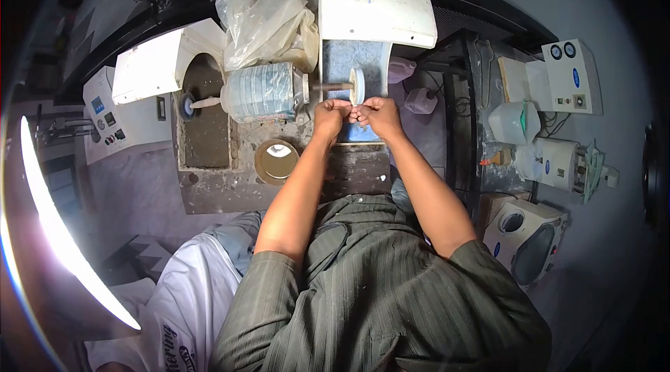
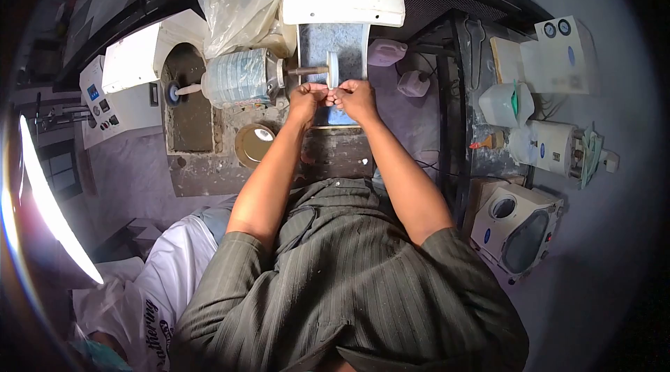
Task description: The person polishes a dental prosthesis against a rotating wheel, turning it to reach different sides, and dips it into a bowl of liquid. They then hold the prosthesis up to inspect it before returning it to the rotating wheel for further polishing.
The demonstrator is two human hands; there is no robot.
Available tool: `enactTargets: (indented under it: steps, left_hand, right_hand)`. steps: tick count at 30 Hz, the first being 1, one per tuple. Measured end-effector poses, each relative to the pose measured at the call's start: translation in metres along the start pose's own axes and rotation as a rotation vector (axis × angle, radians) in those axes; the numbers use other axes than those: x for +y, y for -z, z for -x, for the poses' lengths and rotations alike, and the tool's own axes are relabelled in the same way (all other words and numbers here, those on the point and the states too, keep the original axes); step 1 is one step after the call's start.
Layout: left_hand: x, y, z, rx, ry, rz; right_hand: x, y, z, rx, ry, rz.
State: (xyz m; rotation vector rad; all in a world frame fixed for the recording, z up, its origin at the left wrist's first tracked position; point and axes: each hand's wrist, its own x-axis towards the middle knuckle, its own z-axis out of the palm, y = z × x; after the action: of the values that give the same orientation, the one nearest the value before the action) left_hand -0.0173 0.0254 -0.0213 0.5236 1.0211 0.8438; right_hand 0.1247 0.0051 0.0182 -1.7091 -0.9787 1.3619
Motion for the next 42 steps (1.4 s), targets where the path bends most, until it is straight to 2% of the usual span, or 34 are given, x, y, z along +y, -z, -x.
enactTargets:
  steps: [3, 5, 7, 9, 10, 11, 13, 15, 19, 28, 35, 39, 41, 42]
  left_hand:
    - [0.004, 0.007, 0.01, -0.02, -0.027, -0.021]
    - [0.01, 0.008, 0.024, -0.1, -0.192, 0.014]
    - [0.026, 0.005, 0.043, -0.127, -0.209, 0.033]
    - [0.039, 0.0, 0.058, -0.196, -0.331, 0.04]
    - [0.043, -0.002, 0.063, -0.221, -0.358, 0.062]
    - [0.048, -0.003, 0.067, -0.221, -0.361, 0.062]
    - [0.057, -0.006, 0.075, -0.269, -0.394, 0.084]
    - [0.061, -0.01, 0.079, -0.278, -0.408, 0.087]
    - [0.067, -0.016, 0.086, -0.277, -0.418, 0.11]
    - [0.072, -0.021, 0.092, -0.267, -0.494, 0.038]
    - [0.071, -0.029, 0.097, -0.198, -0.513, 0.079]
    - [0.056, -0.029, 0.096, -0.102, -0.526, -0.056]
    - [0.047, -0.026, 0.095, -0.094, -0.45, -0.298]
    - [0.046, -0.028, 0.096, -0.104, -0.488, -0.344]
  right_hand:
    - [-0.002, -0.008, 0.013, 0.007, 0.049, -0.052]
    - [-0.016, -0.008, 0.031, 0.009, 0.121, -0.016]
    - [-0.03, -0.007, 0.049, -0.005, 0.29, 0.102]
    - [-0.038, -0.006, 0.061, -0.012, 0.344, 0.012]
    - [-0.05, -0.005, 0.07, 0.005, 0.468, 0.076]
    - [-0.06, -0.005, 0.076, 0.022, 0.596, 0.141]
    - [-0.073, -0.004, 0.084, 0.024, 0.613, 0.138]
    - [-0.085, -0.002, 0.09, 0.06, 0.758, 0.262]
    - [-0.088, 0.001, 0.092, 0.052, 0.818, 0.298]
    - [-0.07, -0.002, 0.088, 0.005, 0.674, 0.017]
    - [-0.065, -0.002, 0.086, 0.01, 0.651, 0.02]
    - [-0.058, -0.002, 0.084, 0.068, 0.586, 0.11]
    - [-0.057, -0.002, 0.084, 0.068, 0.532, 0.127]
    - [-0.054, -0.001, 0.082, 0.05, 0.545, 0.208]
